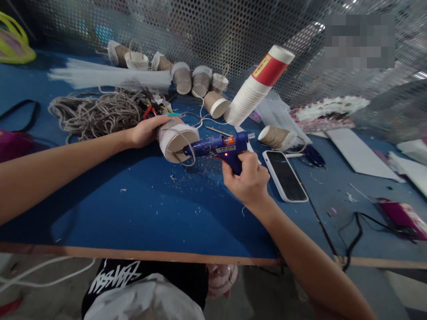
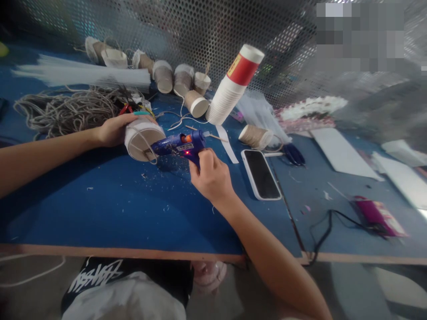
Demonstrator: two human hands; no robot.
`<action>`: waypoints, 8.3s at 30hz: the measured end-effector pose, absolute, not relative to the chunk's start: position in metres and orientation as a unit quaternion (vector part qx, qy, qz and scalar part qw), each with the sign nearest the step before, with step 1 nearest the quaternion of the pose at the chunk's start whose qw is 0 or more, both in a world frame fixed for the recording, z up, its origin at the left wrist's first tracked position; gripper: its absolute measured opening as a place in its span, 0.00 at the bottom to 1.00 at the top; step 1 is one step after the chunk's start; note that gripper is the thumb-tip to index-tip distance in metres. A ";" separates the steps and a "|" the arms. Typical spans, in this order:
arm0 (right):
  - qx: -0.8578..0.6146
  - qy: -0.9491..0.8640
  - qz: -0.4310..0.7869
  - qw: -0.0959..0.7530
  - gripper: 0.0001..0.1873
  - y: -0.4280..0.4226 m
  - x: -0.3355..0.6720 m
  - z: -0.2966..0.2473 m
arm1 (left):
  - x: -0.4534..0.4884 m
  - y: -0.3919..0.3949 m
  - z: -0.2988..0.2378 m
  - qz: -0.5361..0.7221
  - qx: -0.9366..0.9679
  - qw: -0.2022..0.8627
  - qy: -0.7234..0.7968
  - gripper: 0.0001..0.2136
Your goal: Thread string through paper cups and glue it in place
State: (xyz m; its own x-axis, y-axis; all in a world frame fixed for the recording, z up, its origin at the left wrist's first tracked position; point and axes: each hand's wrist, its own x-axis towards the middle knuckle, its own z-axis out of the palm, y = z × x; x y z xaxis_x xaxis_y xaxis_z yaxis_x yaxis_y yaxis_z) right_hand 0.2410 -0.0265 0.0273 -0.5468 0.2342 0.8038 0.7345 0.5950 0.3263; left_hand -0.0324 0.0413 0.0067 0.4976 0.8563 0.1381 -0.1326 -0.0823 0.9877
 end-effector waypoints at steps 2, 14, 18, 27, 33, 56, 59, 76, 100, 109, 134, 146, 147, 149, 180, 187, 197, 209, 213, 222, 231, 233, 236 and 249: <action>-0.303 -0.812 -0.338 0.367 0.10 -0.026 0.242 0.027 | -0.032 0.041 0.006 0.412 0.611 0.608 0.296 0.20; -0.297 -0.810 -0.319 0.392 0.13 -0.028 0.241 0.032 | -0.032 0.040 0.007 0.398 0.607 0.618 0.302 0.21; -0.311 -0.808 -0.289 0.409 0.16 -0.029 0.238 0.032 | -0.032 0.040 0.008 0.400 0.612 0.613 0.300 0.19; -0.316 -0.813 -0.326 0.366 0.11 -0.027 0.241 0.028 | -0.033 0.042 0.005 0.408 0.614 0.604 0.302 0.20; -0.298 -0.813 -0.330 0.376 0.10 -0.029 0.242 0.031 | -0.032 0.042 0.006 0.412 0.619 0.603 0.290 0.20; -0.333 -0.799 -0.341 0.367 0.12 -0.031 0.241 0.031 | -0.029 0.039 0.009 0.424 0.584 0.623 0.301 0.18; -0.349 -0.783 -0.349 0.378 0.14 -0.032 0.238 0.033 | -0.029 0.038 0.010 0.419 0.582 0.628 0.301 0.17; -0.343 -0.798 -0.342 0.359 0.09 -0.032 0.235 0.034 | -0.028 0.038 0.011 0.405 0.607 0.610 0.308 0.19; -0.325 -0.807 -0.351 0.347 0.08 -0.034 0.239 0.036 | -0.030 0.038 0.010 0.410 0.593 0.621 0.308 0.17; -0.302 -0.812 -0.344 0.361 0.07 -0.034 0.239 0.036 | -0.029 0.037 0.011 0.407 0.594 0.623 0.306 0.18; -0.304 -0.818 -0.332 0.359 0.10 -0.033 0.244 0.038 | -0.030 0.038 0.009 0.410 0.591 0.624 0.304 0.18; -0.301 -0.819 -0.328 0.361 0.09 -0.033 0.244 0.038 | -0.031 0.039 0.009 0.402 0.605 0.612 0.313 0.19; -0.303 -0.816 -0.336 0.360 0.08 -0.033 0.244 0.039 | -0.031 0.038 0.010 0.403 0.604 0.613 0.312 0.19; -0.303 -0.812 -0.346 0.358 0.07 -0.033 0.244 0.039 | -0.030 0.038 0.010 0.406 0.603 0.612 0.311 0.19; -0.328 -0.814 -0.299 0.375 0.07 -0.031 0.239 0.031 | -0.025 0.033 0.016 0.421 0.566 0.638 0.309 0.17; -0.352 -0.788 -0.313 0.395 0.15 -0.034 0.234 0.035 | -0.024 0.032 0.017 0.421 0.560 0.637 0.320 0.17; -0.383 -0.759 -0.346 0.397 0.23 -0.032 0.236 0.028 | -0.021 0.029 0.022 0.427 0.532 0.646 0.342 0.16; -0.364 -0.775 -0.326 0.402 0.22 -0.032 0.235 0.028 | -0.024 0.031 0.018 0.424 0.550 0.642 0.324 0.16; -0.425 -0.773 -0.289 0.371 0.25 -0.033 0.239 0.026 | -0.023 0.030 0.018 0.424 0.551 0.641 0.325 0.15; -0.459 -0.786 -0.203 0.362 0.22 -0.034 0.239 0.029 | -0.021 0.029 0.020 0.436 0.542 0.635 0.337 0.16; -0.439 -0.767 -0.253 0.393 0.23 -0.033 0.241 0.031 | -0.021 0.029 0.020 0.440 0.536 0.635 0.339 0.15; -0.436 -0.767 -0.249 0.399 0.23 -0.033 0.241 0.032 | -0.021 0.030 0.019 0.453 0.532 0.632 0.335 0.15; -0.481 -0.758 -0.177 0.403 0.22 -0.029 0.241 0.034 | -0.021 0.032 0.018 0.486 0.513 0.621 0.338 0.14; -0.663 -0.687 0.006 0.297 0.14 -0.004 0.253 0.034 | -0.027 0.039 0.002 0.505 0.449 0.674 0.300 0.23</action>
